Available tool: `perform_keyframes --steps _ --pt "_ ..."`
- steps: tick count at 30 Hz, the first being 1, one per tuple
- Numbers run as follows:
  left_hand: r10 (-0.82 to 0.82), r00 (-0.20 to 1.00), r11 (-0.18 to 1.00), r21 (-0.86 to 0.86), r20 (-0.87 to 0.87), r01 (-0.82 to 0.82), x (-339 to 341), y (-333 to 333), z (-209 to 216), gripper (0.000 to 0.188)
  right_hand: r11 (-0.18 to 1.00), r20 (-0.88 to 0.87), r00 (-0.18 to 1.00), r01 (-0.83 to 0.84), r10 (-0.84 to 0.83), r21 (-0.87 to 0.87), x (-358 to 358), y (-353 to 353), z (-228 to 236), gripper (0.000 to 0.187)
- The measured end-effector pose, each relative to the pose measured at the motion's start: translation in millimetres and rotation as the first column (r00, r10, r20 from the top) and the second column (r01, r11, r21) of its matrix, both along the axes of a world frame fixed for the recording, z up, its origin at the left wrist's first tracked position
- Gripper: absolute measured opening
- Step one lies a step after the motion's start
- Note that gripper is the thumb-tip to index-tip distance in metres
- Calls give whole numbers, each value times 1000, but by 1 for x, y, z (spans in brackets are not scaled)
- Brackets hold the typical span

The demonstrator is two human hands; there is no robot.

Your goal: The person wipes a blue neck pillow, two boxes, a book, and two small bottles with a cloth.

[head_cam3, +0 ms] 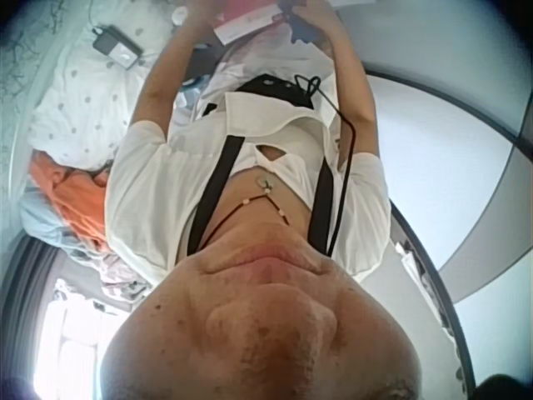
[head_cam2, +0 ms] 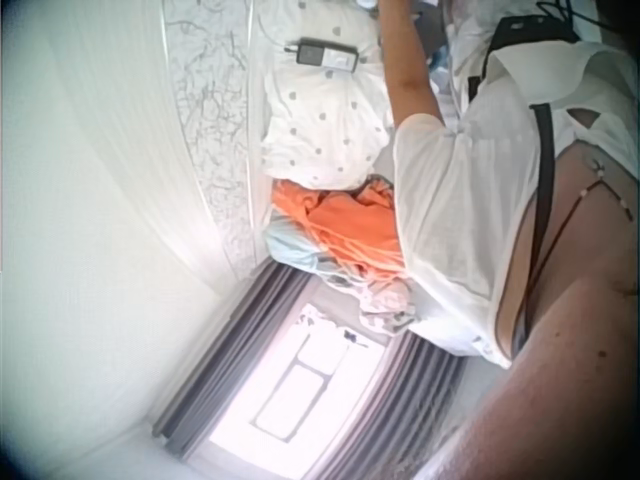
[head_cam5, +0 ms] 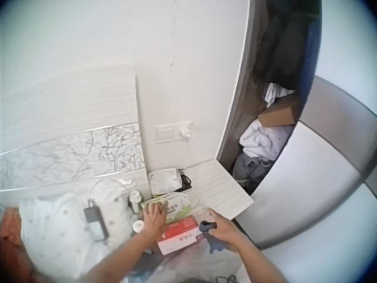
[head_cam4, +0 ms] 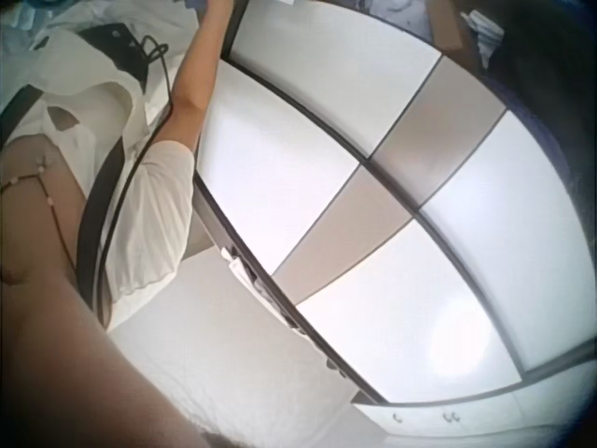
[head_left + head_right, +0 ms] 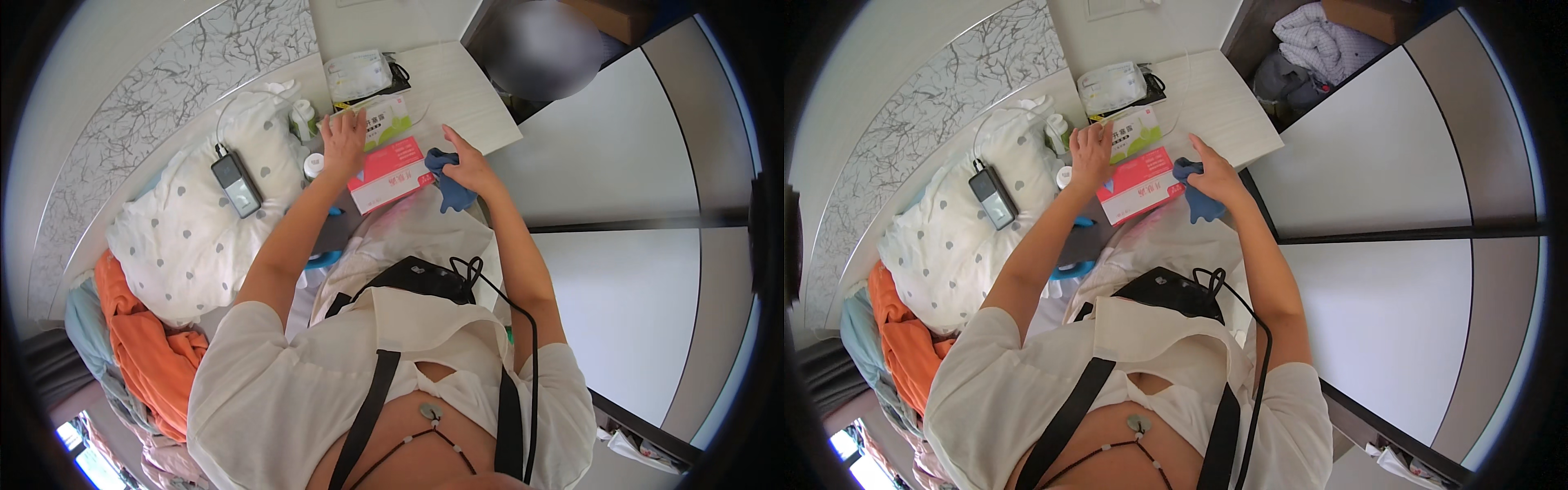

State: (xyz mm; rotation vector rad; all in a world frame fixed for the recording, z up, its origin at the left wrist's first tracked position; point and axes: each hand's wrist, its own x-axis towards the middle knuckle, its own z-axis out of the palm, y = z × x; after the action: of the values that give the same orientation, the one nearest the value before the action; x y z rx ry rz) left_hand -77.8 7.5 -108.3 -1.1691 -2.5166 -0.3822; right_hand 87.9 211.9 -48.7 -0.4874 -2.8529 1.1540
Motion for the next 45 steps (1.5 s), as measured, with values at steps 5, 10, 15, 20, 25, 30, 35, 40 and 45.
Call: perform_keyframes --steps 5,10,15,20,25,30,35,40,45 --pt "-55 993 981 181 -106 74 21 -3 14 73 999 -40 998 41 -41 1 7 6 -3 74" --pt "-96 985 961 246 -140 129 64 -21 27 59 994 -33 993 111 -111 9 14 13 -9 69" --pt "-220 964 964 118 -146 238 102 -43 6 54 987 -8 988 156 -156 32 17 19 -11 66" --pt "-256 963 954 136 -86 266 110 -42 -1 52 983 -80 981 179 -176 35 24 23 -19 57" --pt "-209 975 975 63 -68 214 118 -38 4 48 960 -142 950 278 -277 -12 26 19 -21 51" --pt "-103 979 994 12 -175 107 126 -33 -6 47 962 -32 967 249 -254 -115 28 9 -23 51" --pt "-148 979 986 60 -142 158 113 -36 -11 46 965 -54 969 234 -242 -116 22 15 -41 49" --pt "-222 969 973 83 110 214 106 -39 33 49 917 -95 923 352 -373 -186 8 54 -52 47" --pt "-227 918 937 331 326 114 52 -23 84 43 942 -145 933 314 -329 -120 -28 107 -70 44"
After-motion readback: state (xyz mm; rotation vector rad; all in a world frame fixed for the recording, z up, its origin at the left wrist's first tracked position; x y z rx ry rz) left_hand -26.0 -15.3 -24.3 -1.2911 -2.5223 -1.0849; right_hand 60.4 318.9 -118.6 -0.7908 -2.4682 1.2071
